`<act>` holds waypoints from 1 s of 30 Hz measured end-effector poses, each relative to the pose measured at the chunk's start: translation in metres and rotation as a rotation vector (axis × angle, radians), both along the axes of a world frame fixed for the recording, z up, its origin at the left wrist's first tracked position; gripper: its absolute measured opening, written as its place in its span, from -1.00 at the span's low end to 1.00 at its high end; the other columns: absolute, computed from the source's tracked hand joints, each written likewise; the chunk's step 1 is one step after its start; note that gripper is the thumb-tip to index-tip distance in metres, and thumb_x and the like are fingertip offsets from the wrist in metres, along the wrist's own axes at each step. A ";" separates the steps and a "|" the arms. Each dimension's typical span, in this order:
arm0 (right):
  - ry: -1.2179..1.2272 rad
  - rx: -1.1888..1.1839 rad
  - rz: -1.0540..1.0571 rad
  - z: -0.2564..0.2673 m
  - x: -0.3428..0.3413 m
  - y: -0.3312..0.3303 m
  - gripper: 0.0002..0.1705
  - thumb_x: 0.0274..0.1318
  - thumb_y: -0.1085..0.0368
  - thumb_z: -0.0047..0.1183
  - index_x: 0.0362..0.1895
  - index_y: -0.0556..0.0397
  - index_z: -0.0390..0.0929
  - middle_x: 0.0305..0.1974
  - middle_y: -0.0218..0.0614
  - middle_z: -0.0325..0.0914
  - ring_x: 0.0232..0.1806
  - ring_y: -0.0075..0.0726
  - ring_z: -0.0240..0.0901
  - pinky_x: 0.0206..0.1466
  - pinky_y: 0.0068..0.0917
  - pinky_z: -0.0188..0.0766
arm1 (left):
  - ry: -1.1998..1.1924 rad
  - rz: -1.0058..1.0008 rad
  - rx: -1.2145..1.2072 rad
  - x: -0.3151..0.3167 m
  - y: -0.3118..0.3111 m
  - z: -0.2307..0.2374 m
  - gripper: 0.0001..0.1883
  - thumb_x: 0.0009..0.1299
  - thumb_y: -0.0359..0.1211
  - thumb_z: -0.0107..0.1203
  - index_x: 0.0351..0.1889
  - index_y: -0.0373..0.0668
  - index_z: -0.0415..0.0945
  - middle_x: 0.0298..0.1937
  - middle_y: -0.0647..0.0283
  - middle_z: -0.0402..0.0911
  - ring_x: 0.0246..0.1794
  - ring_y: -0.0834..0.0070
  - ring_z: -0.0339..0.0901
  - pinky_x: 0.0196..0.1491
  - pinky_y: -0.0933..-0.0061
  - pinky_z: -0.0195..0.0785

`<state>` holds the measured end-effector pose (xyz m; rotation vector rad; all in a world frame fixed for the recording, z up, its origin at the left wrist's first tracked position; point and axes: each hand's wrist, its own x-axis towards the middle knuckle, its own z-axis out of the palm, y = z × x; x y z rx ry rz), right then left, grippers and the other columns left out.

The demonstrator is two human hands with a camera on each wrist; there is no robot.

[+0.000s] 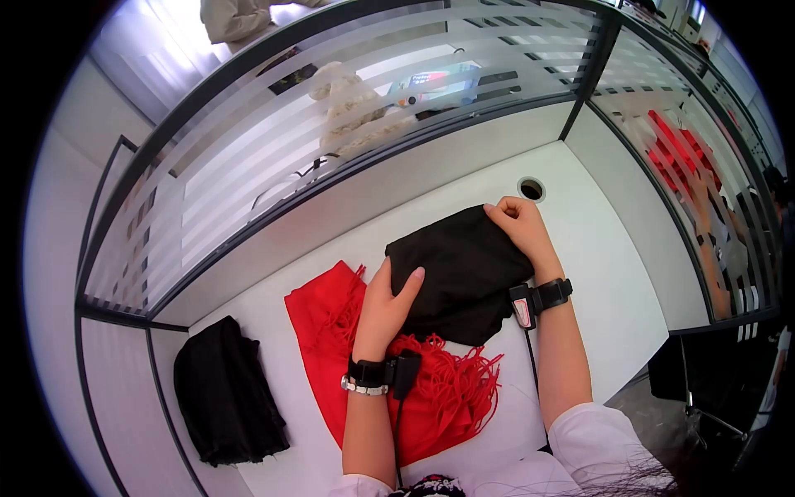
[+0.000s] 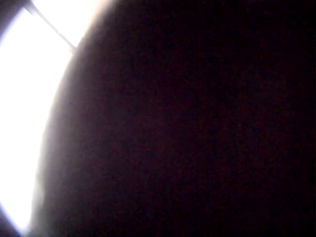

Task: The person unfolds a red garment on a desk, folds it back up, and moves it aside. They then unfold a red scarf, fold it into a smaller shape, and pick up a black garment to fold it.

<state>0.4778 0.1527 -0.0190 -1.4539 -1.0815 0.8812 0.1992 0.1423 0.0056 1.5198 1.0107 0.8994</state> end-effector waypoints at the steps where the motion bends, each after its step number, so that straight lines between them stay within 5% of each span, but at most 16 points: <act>1: -0.013 -0.001 -0.001 0.000 0.000 0.000 -0.59 0.24 0.19 0.25 -0.58 0.14 0.45 -0.64 -0.57 0.41 -0.58 -0.75 0.22 -0.48 -0.64 0.15 | 0.000 0.000 -0.001 0.000 0.000 0.000 -0.57 0.51 -0.26 0.15 0.21 -0.37 0.46 0.08 0.04 0.68 0.07 0.34 0.62 0.14 0.40 0.41; 30: -0.028 0.016 -0.019 -0.003 0.001 0.002 -0.58 0.24 0.18 0.26 -0.58 0.12 0.43 -0.65 -0.59 0.36 -0.57 -0.75 0.17 -0.48 -0.63 0.11 | 0.022 -0.010 -0.001 0.000 -0.001 0.003 -0.57 0.52 -0.26 0.14 0.22 -0.37 0.46 0.09 0.05 0.67 0.08 0.35 0.61 0.16 0.40 0.40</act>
